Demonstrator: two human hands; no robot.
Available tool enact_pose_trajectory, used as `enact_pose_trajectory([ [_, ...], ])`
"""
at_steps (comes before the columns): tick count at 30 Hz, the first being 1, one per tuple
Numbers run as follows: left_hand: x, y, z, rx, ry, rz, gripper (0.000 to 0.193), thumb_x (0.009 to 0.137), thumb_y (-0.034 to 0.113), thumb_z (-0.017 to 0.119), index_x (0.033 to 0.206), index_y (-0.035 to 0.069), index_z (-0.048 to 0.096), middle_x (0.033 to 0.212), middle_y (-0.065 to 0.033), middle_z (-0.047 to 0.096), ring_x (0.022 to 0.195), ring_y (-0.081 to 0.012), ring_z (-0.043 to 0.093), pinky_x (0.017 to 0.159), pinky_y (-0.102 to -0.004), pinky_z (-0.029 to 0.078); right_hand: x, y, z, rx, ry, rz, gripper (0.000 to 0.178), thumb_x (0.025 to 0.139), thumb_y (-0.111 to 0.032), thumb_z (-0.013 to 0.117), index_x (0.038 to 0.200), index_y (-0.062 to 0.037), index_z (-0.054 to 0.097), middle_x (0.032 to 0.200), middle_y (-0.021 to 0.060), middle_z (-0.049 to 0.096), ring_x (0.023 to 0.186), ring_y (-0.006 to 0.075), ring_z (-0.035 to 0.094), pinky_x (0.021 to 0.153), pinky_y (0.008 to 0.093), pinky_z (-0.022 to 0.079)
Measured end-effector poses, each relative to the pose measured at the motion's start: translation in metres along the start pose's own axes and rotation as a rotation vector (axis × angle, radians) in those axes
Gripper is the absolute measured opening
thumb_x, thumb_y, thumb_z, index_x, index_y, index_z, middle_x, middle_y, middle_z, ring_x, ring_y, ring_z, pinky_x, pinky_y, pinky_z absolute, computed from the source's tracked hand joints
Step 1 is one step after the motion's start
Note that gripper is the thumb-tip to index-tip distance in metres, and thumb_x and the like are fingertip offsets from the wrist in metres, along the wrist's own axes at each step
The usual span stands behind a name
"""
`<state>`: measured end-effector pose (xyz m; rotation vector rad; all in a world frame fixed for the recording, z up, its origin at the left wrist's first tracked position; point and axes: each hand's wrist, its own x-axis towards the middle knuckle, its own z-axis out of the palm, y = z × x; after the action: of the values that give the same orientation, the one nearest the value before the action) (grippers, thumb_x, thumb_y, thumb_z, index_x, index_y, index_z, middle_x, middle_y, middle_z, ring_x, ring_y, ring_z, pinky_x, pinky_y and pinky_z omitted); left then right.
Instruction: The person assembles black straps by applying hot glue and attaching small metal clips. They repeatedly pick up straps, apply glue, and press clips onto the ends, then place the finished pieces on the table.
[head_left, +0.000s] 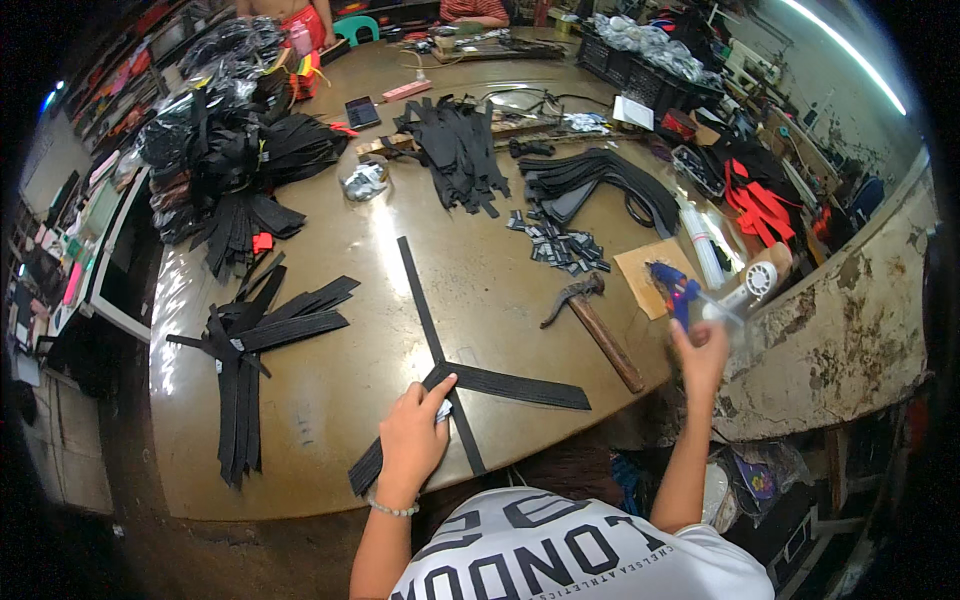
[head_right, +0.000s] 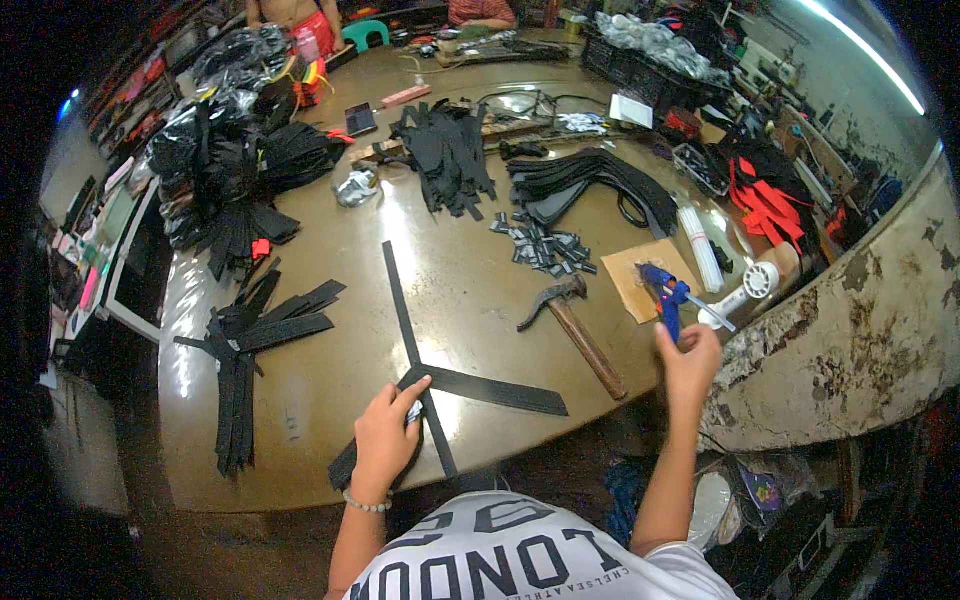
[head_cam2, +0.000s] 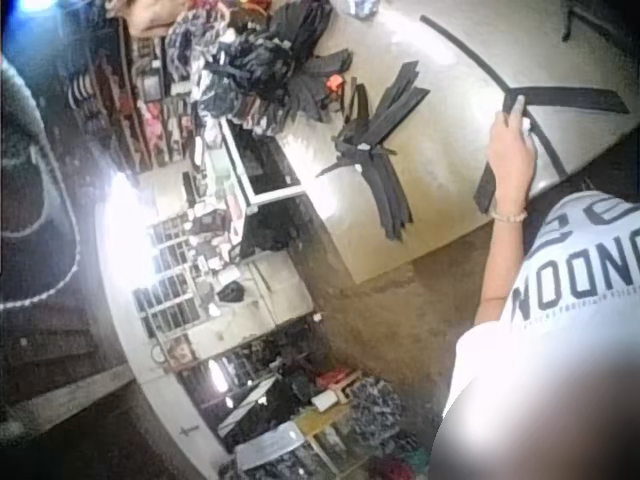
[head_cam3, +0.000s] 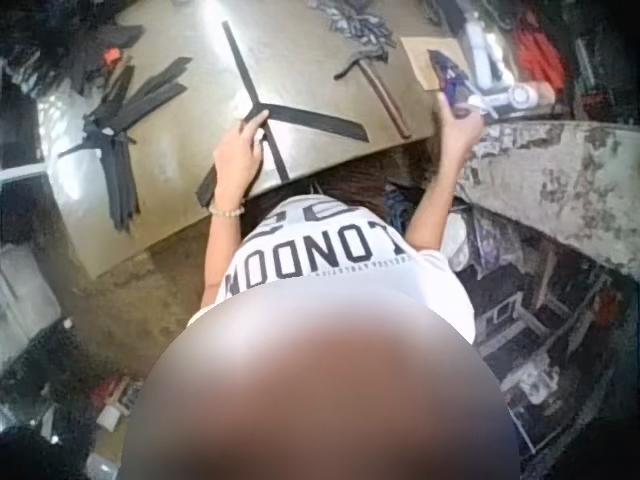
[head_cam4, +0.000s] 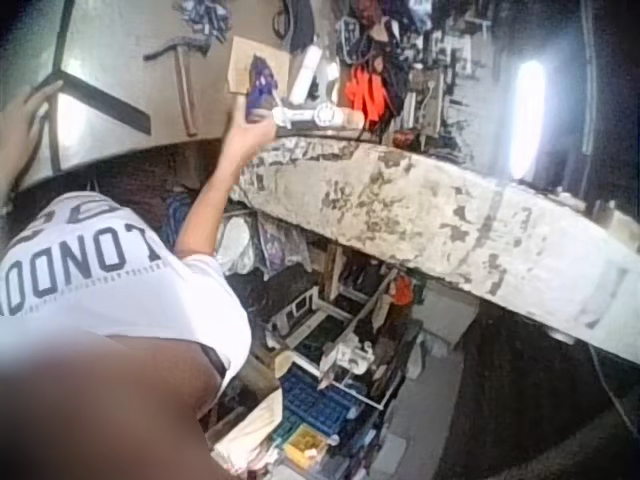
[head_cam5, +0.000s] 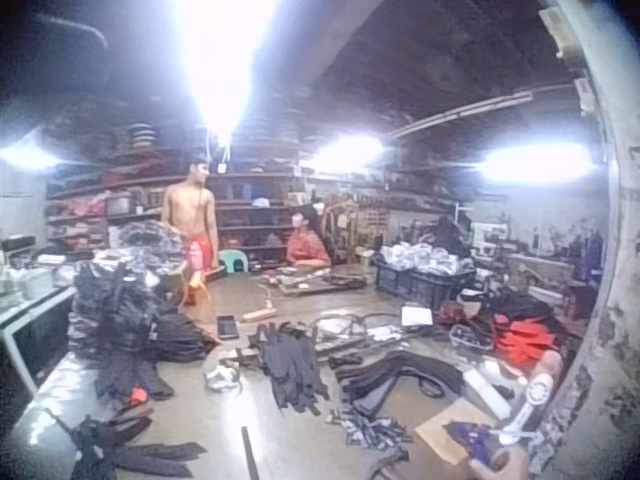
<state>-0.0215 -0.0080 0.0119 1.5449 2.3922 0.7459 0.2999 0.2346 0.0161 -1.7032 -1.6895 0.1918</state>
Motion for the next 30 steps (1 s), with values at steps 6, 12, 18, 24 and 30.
enact_pose_trajectory([
  [6,-0.003,-0.007,0.004,-0.085,0.087,0.011,0.046,0.078,0.009,0.068,0.124,0.018,0.063,0.087,-0.0119,0.058,0.081,-0.0322,0.061,0.07,-0.0418,0.05,0.055,0.011,0.06,0.282,-0.11,-0.179,0.052,0.086,-0.026,0.075,0.119,0.0078,0.052,0.111,0.0152,0.063,0.096,0.0235,0.063,0.084,0.0385,0.053],
  [12,-0.005,-0.017,0.014,-0.206,0.216,0.029,0.05,0.072,0.007,0.072,0.121,0.007,0.061,0.09,-0.0148,0.06,0.084,-0.0352,0.061,0.074,-0.042,0.05,0.018,-0.113,0.011,0.41,-0.521,-0.112,0.047,0.089,-0.03,0.071,0.12,-0.002,0.049,0.092,0.0116,0.068,0.08,0.0237,0.068,0.073,0.0409,0.054],
  [18,-0.005,-0.021,0.017,-0.2,0.188,0.016,0.045,0.076,0.011,0.071,0.12,0.008,0.062,0.088,-0.0147,0.06,0.083,-0.0346,0.061,0.073,-0.0424,0.05,-0.044,-0.186,0.044,0.494,-0.961,-0.649,0.052,0.087,-0.038,0.072,0.118,-0.0041,0.049,0.091,0.0185,0.07,0.083,0.0319,0.071,0.075,0.0381,0.054],
  [24,-0.005,-0.016,0.013,-0.227,0.208,-0.027,0.038,0.078,0.011,0.071,0.115,0.007,0.065,0.087,-0.0167,0.061,0.081,-0.0359,0.061,0.073,-0.0424,0.049,-0.051,-0.195,0.064,0.347,-1.017,-0.713,0.052,0.088,-0.038,0.07,0.114,0.0012,0.05,0.081,0.0225,0.068,0.077,0.0397,0.069,0.069,0.0443,0.054],
  [30,-0.003,-0.016,0.013,-0.228,0.197,-0.035,0.037,0.079,0.012,0.07,0.115,0.007,0.065,0.088,-0.0173,0.061,0.083,-0.037,0.061,0.073,-0.0433,0.049,-0.053,-0.194,0.069,0.318,-1.033,-0.711,0.052,0.088,-0.041,0.068,0.112,0.0003,0.049,0.076,0.0246,0.066,0.072,0.0426,0.067,0.065,0.047,0.052],
])
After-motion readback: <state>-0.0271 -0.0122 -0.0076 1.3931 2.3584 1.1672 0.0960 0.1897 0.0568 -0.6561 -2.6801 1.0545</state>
